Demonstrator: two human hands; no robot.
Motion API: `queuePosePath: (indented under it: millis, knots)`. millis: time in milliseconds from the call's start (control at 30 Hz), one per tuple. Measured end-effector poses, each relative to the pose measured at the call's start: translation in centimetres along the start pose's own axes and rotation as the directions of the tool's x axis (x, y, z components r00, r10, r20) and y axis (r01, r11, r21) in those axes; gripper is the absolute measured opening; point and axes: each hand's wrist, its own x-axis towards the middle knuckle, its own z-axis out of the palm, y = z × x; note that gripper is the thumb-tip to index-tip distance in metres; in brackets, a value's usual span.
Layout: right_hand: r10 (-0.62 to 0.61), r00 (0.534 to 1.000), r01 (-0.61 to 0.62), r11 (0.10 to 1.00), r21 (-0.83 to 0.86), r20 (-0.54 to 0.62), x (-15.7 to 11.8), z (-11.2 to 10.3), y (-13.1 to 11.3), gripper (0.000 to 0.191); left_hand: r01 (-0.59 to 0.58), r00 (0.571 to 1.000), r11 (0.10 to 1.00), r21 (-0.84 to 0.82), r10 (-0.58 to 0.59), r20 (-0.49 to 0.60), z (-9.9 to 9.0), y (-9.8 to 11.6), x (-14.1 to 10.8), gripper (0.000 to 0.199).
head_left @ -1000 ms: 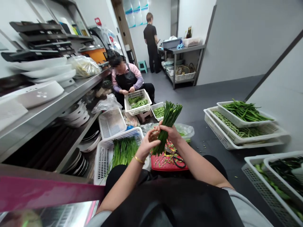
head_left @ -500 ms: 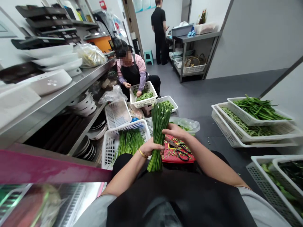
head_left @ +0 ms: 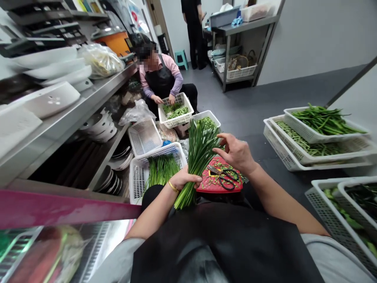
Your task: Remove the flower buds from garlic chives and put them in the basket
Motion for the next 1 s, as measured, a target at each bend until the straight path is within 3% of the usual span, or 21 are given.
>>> queuePosePath:
  millis: [100,200,333,400,533,667,833,1000]
  knots:
    - [0.009,1.0,-0.009,1.0,0.004,-0.03,-1.1,-0.5,0.2,0.039,0.002,0.998,1.0,0.001,-0.002,-0.056,0.3,0.1,-0.2,0.029]
    - [0.006,0.988,-0.007,1.0,-0.001,-0.152,-1.4,-2.3,-0.4,0.03,0.024,0.997,1.0,0.017,-0.022,-0.073,0.5,0.1,-0.1,0.027]
    - [-0.133,0.954,0.116,0.99,-0.077,-0.268,-0.7,-4.9,-1.5,0.013,0.031,0.998,0.998,0.06,-0.028,-0.05,0.6,-0.2,0.1,0.024]
    - [-0.218,0.949,0.183,0.969,-0.164,-0.23,-0.1,-5.3,-1.7,0.014,0.023,0.999,0.997,0.079,-0.021,-0.026,0.5,-0.5,0.2,0.024]
    - [-0.335,0.941,0.304,0.893,-0.332,-0.039,1.2,-4.4,-1.0,0.019,0.028,1.0,0.997,0.077,-0.028,0.005,0.2,-0.9,0.3,0.026]
    - [-0.367,0.923,0.383,0.85,-0.361,0.114,1.8,-3.4,0.3,0.016,0.046,0.999,0.997,0.064,-0.045,-0.011,0.0,-1.0,-0.1,0.025]
    - [-0.372,0.915,0.403,0.859,-0.317,0.156,1.7,-3.7,1.0,0.017,0.061,0.998,0.996,0.071,-0.062,0.011,0.0,-1.1,-0.2,0.025]
    - [-0.386,0.904,0.423,0.864,-0.273,0.183,0.8,-4.5,1.1,0.021,0.034,0.996,0.998,0.052,-0.03,-0.078,-0.2,-1.4,0.2,0.026]
